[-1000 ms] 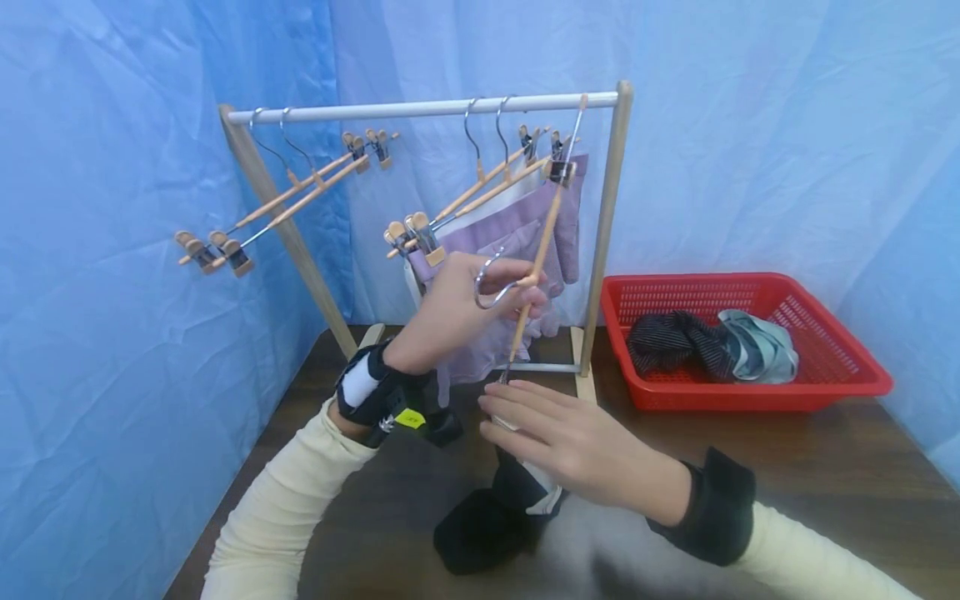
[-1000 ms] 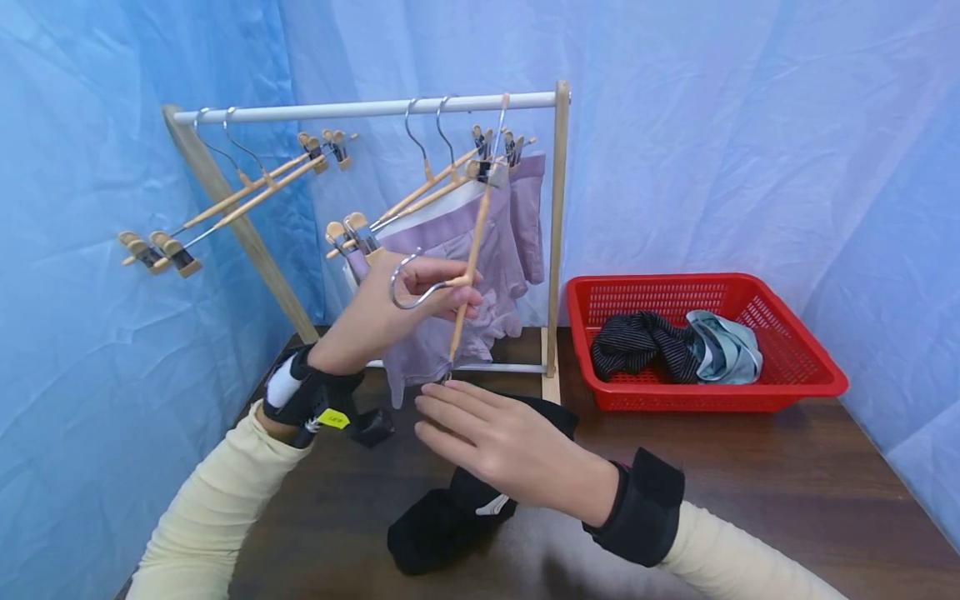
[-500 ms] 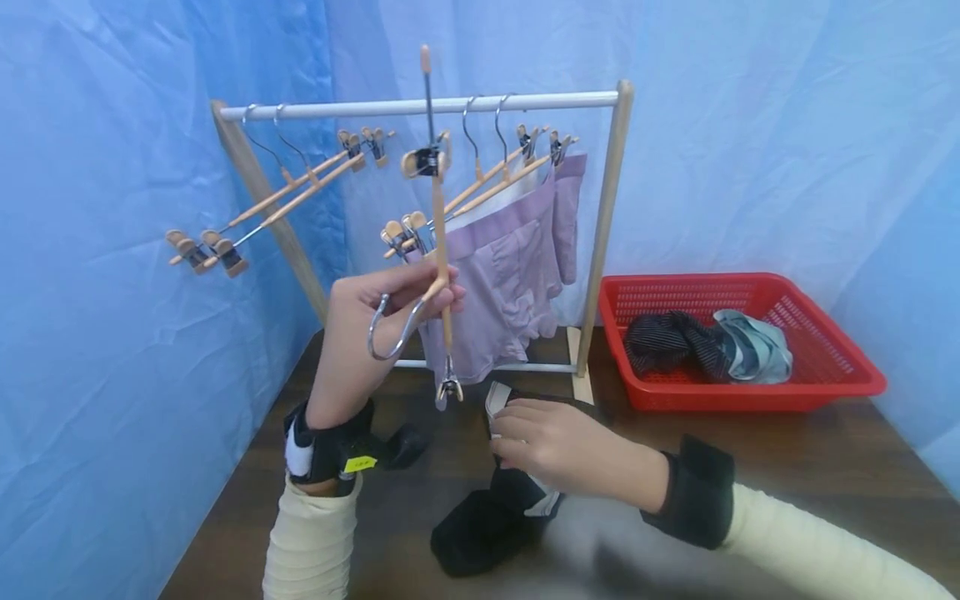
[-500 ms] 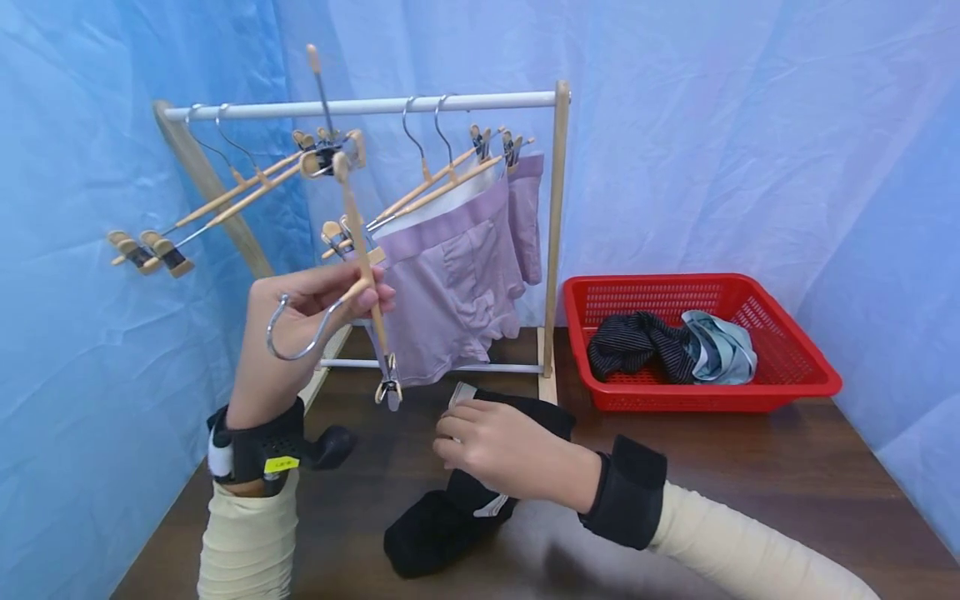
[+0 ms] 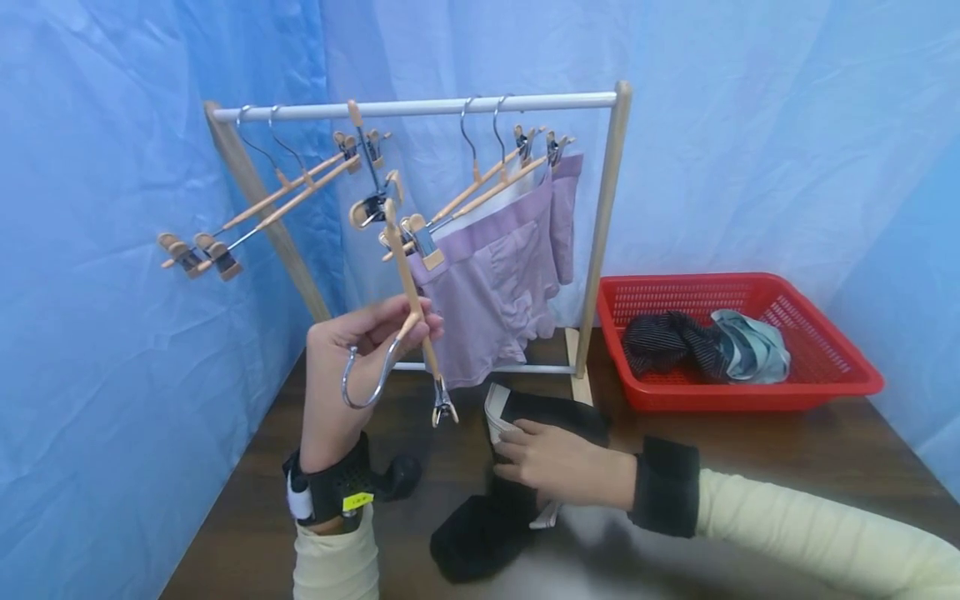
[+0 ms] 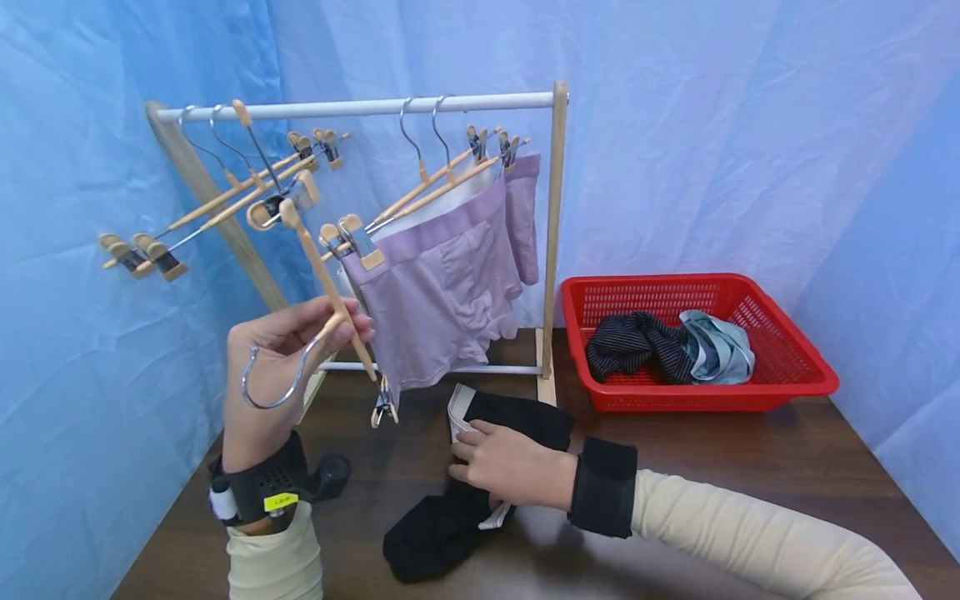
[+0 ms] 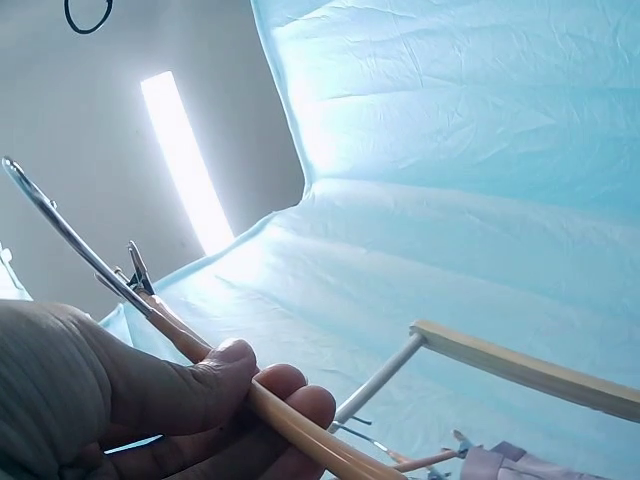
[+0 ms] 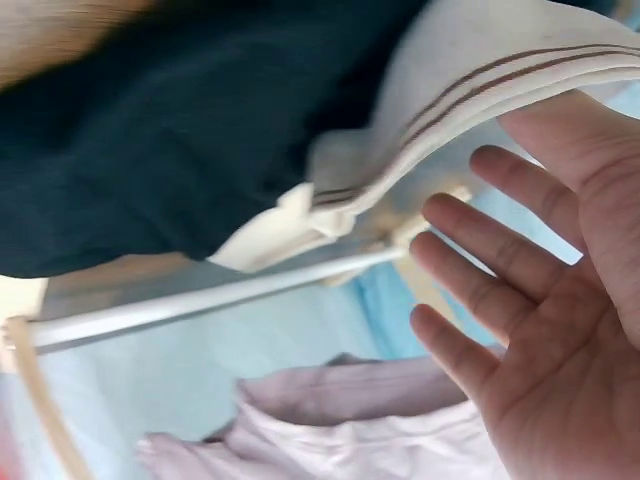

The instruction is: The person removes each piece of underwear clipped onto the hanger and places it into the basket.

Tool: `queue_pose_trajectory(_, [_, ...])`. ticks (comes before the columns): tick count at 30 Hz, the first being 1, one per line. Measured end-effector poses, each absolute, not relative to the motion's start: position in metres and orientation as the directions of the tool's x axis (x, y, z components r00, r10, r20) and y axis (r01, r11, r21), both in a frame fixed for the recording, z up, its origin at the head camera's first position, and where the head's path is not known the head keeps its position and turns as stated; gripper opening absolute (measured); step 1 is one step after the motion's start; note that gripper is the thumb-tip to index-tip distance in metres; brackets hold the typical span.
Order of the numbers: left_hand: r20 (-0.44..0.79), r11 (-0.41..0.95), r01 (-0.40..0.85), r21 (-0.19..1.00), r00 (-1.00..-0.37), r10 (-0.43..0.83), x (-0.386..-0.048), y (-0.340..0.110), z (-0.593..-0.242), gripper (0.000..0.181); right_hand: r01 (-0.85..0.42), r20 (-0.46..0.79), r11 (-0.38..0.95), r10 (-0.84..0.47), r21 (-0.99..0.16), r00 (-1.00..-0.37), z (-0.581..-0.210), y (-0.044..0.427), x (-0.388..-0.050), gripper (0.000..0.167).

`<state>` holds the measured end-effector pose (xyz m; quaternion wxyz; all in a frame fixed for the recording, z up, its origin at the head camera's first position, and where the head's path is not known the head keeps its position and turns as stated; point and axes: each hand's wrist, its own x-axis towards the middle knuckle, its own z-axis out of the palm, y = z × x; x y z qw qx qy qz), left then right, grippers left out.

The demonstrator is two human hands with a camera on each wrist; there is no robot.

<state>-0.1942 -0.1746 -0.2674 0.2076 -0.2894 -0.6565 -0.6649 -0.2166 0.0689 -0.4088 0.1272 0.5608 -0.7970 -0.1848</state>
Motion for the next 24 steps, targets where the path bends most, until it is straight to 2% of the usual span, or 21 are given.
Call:
queue_pose_trajectory(4, [0.663, -0.054, 0.662, 0.748, -0.741, 0.106, -0.195, -0.172, -0.274, 0.025, -0.832, -0.019, 0.338, -0.923, 0.439, -0.385, -0.419, 0.077, -0.224, 0.064])
queue_pose_trajectory(10, [0.699, -0.079, 0.696, 0.714, -0.704, 0.124, -0.2, -0.17, -0.28, 0.025, -0.844, -0.083, 0.424, -0.877, 0.329, -0.473, -0.424, 0.083, -0.233, 0.08])
queue_pose_trajectory(17, [0.7, -0.065, 0.698, 0.713, -0.705, 0.111, -0.203, -0.173, -0.281, 0.025, -0.824, -0.238, 0.554, -0.79, 0.12, -0.565, -0.428, 0.082, -0.251, 0.093])
queue_pose_trajectory(24, [0.676, -0.071, 0.673, 0.736, -0.729, 0.104, -0.205, -0.174, -0.281, 0.026, -0.73, -0.379, 0.677, -0.702, -0.093, -0.603, -0.427, 0.079, -0.261, 0.093])
